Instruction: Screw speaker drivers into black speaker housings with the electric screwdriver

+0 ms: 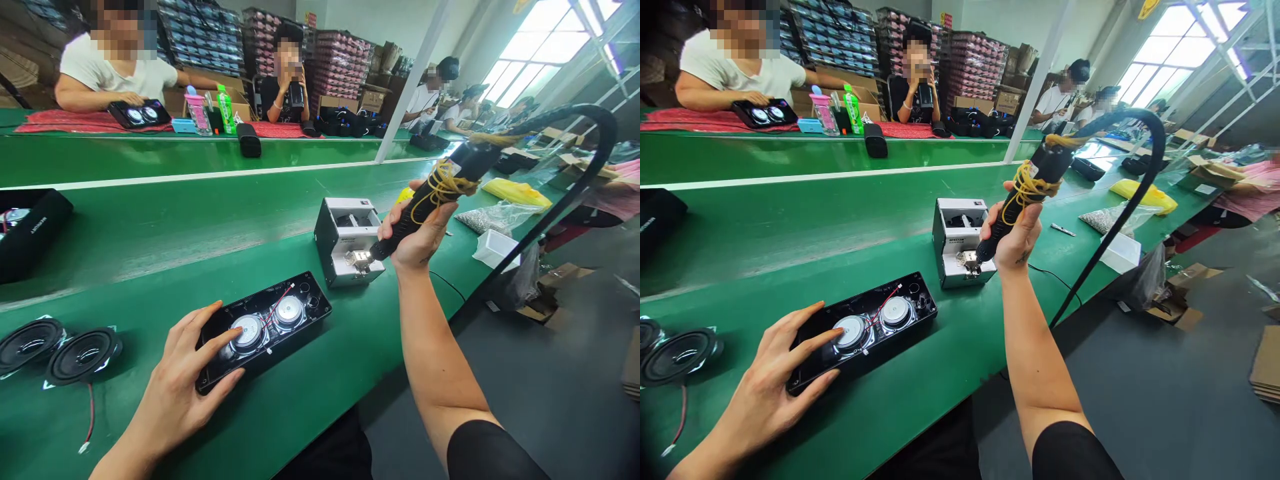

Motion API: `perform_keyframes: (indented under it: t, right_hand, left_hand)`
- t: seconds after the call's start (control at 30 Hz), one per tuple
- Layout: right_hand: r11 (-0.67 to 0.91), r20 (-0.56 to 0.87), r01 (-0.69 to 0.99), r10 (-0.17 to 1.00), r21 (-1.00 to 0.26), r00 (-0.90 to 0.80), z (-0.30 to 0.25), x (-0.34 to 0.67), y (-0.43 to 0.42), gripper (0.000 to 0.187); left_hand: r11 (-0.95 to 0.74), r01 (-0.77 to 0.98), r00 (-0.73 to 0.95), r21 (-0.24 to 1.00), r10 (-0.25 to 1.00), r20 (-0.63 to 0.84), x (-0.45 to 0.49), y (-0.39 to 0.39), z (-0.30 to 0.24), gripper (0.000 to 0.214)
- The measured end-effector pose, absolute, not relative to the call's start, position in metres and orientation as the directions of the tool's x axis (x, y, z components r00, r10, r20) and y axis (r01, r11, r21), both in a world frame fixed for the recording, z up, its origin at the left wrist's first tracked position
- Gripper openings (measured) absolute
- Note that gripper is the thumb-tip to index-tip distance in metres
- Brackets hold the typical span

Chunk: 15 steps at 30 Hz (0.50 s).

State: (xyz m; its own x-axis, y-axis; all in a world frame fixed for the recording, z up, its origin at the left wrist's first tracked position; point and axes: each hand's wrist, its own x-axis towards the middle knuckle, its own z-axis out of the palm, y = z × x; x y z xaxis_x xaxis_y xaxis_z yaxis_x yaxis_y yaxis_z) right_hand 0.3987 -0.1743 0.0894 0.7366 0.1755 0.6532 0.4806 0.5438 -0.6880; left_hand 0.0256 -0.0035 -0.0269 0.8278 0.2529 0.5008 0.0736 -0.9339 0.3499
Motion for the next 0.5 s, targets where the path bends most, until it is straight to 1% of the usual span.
perform_keyframes:
  t: [0.3,0.37,0.43,0.5]
  right_hand:
    - [0.518,0.640,0.484,0.173,-0.706,0.748,0.090,0.401,-0.176,0.075]
    - [0.525,0.633,0.469,0.183,-0.710,0.753,0.091,0.399,-0.178,0.073]
    - [0.537,0.611,0.425,0.229,-0.729,0.758,0.091,0.396,-0.182,0.069]
    - [0.526,0.623,0.438,0.245,-0.729,0.743,0.093,0.392,-0.189,0.066]
  left_hand:
    - [-0.937,0.073,0.833,0.341,0.245,0.496,0.025,-0.007,-0.023,0.042]
    - [-0.932,0.082,0.843,0.353,0.253,0.475,0.025,-0.010,-0.019,0.041]
    - [-0.922,0.093,0.850,0.375,0.269,0.453,0.025,-0.012,-0.016,0.040]
    - [-0.914,0.100,0.856,0.393,0.280,0.434,0.026,-0.013,-0.014,0.041]
